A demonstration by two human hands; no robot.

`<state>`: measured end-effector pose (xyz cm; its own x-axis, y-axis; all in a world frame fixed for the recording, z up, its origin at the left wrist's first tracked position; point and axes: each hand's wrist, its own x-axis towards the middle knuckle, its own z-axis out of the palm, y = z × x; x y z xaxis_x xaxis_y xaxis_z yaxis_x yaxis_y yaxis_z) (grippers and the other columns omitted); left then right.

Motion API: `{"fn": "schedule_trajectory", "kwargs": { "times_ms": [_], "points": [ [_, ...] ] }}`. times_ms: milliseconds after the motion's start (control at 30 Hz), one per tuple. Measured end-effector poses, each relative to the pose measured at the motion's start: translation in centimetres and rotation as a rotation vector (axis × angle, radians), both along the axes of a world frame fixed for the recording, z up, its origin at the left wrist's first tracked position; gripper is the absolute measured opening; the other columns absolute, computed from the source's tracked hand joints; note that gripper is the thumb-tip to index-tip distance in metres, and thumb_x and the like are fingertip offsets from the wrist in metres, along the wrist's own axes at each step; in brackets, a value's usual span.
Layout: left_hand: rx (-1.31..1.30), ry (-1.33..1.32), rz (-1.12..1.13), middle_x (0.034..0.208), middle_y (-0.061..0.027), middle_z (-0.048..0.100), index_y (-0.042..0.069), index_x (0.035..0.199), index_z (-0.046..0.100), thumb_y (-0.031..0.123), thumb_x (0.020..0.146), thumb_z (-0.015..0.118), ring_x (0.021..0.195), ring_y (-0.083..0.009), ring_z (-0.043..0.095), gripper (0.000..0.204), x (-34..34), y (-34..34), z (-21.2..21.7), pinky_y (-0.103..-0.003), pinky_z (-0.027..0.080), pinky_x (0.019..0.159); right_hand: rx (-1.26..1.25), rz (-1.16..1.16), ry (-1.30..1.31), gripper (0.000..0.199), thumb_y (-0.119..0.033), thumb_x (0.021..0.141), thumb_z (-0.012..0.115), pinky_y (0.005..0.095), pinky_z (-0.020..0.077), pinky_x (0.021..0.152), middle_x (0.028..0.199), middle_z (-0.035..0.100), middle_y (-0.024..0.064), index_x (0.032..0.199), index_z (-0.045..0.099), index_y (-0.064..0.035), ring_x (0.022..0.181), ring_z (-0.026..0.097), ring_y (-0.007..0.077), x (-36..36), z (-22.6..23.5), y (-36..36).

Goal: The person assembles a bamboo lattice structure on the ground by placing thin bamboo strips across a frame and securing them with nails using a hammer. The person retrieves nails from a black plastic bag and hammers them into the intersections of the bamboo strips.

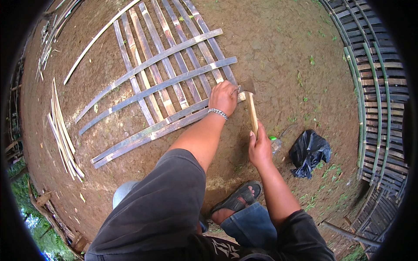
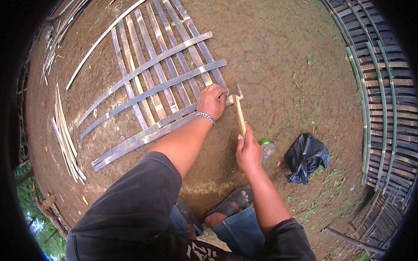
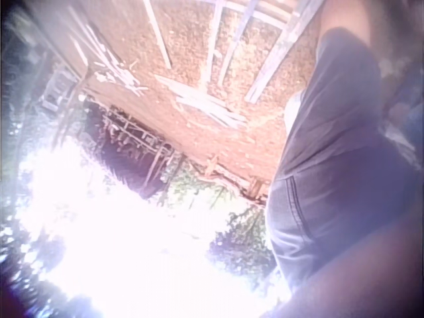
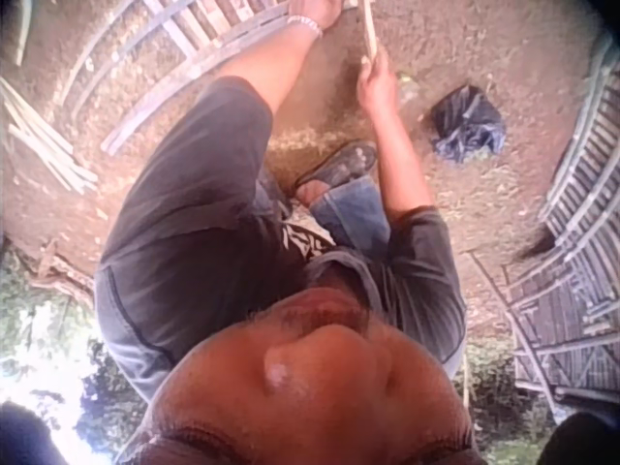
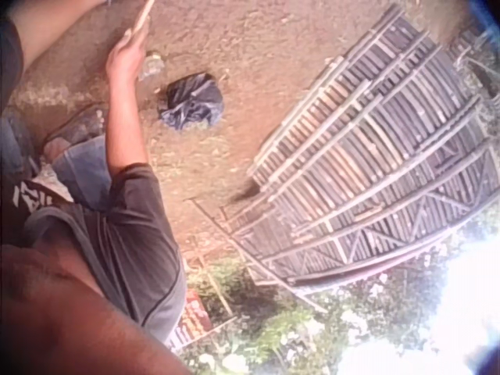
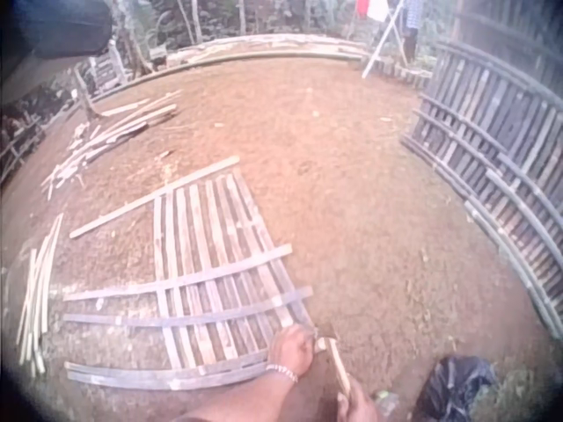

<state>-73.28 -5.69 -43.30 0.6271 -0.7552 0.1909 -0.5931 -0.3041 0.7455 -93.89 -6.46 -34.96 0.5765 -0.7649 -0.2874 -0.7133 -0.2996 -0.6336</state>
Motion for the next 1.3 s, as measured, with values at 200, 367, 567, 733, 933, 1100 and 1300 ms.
{"fn": "schedule_trajectory", "kwargs": {
  "times_ms": [200,367,567,733,933,1100,1300],
  "points": [
    [0.013,0.023,0.009,0.090,-0.0111,0.066,0.005,0.085,0.072,0.006,0.083,0.070,0.093,-0.0336,0.064,0.003,0.1,-0.1,0.2,-0.044,0.051,0.085,-0.087,-0.022,-0.082,0.051,-0.017,0.100,0.056,0.0525,0.0529,0.088,0.123,0.064,0.0276,0.149,0.041,-0.0139,0.108,0.063,0.0484,0.2,-0.2,0.7],
    [0.003,0.001,0.000,0.089,-0.0115,0.066,0.005,0.085,0.072,0.007,0.082,0.071,0.092,-0.0338,0.064,0.005,0.2,-0.1,0.1,-0.044,0.051,0.085,0.036,-0.038,0.077,0.051,-0.018,0.100,0.056,0.0514,0.0533,0.089,0.124,0.064,0.0272,0.149,0.041,-0.0148,0.109,0.064,0.0475,0.4,-0.2,0.5],
    [0.035,0.042,0.001,0.090,-0.0095,0.064,0.008,0.085,0.073,0.009,0.082,0.072,0.094,-0.0317,0.063,0.004,0.2,-0.3,0.3,-0.044,0.050,0.086,-0.018,-0.026,0.045,0.053,-0.018,0.100,0.056,0.0514,0.0532,0.089,0.125,0.064,0.0275,0.150,0.040,-0.0152,0.110,0.063,0.0470,0.3,-0.8,0.6],
    [0.009,0.003,-0.003,0.089,-0.0122,0.065,0.005,0.087,0.072,0.007,0.081,0.071,0.091,-0.0344,0.064,0.007,0.2,-0.2,0.3,-0.045,0.052,0.083,-0.040,-0.057,-0.014,0.053,-0.016,0.099,0.057,0.0516,0.0533,0.088,0.124,0.064,0.0277,0.150,0.041,-0.0147,0.108,0.064,0.0475,0.4,-0.5,0.8],
    [0.019,0.006,-0.005,0.090,-0.0118,0.064,0.005,0.085,0.071,0.008,0.081,0.071,0.092,-0.0346,0.063,0.004,0.2,-0.1,0.2,-0.045,0.051,0.083,-0.009,-0.029,0.065,0.054,-0.016,0.099,0.058,0.0521,0.0536,0.087,0.122,0.065,0.0272,0.150,0.041,-0.0144,0.105,0.065,0.0478,0.2,-1.1,0.5],
    [0.015,0.038,0.006,0.090,-0.0119,0.064,0.005,0.086,0.070,0.008,0.082,0.071,0.092,-0.0345,0.063,0.005,0.0,-0.1,0.2,-0.045,0.051,0.084,-0.110,-0.051,-0.105,0.052,-0.015,0.099,0.058,0.0515,0.0538,0.086,0.120,0.066,0.0267,0.149,0.043,-0.0139,0.105,0.065,0.0473,0.4,-0.4,0.6],
    [0.018,0.004,0.005,0.088,-0.0117,0.064,0.006,0.085,0.071,0.008,0.082,0.070,0.091,-0.0340,0.063,0.004,0.3,-0.3,0.1,-0.044,0.051,0.083,-0.085,-0.048,-0.046,0.052,-0.014,0.099,0.057,0.0515,0.0542,0.086,0.120,0.066,0.0267,0.149,0.042,-0.0141,0.104,0.065,0.0476,0.4,-0.2,0.8]
  ]
}}
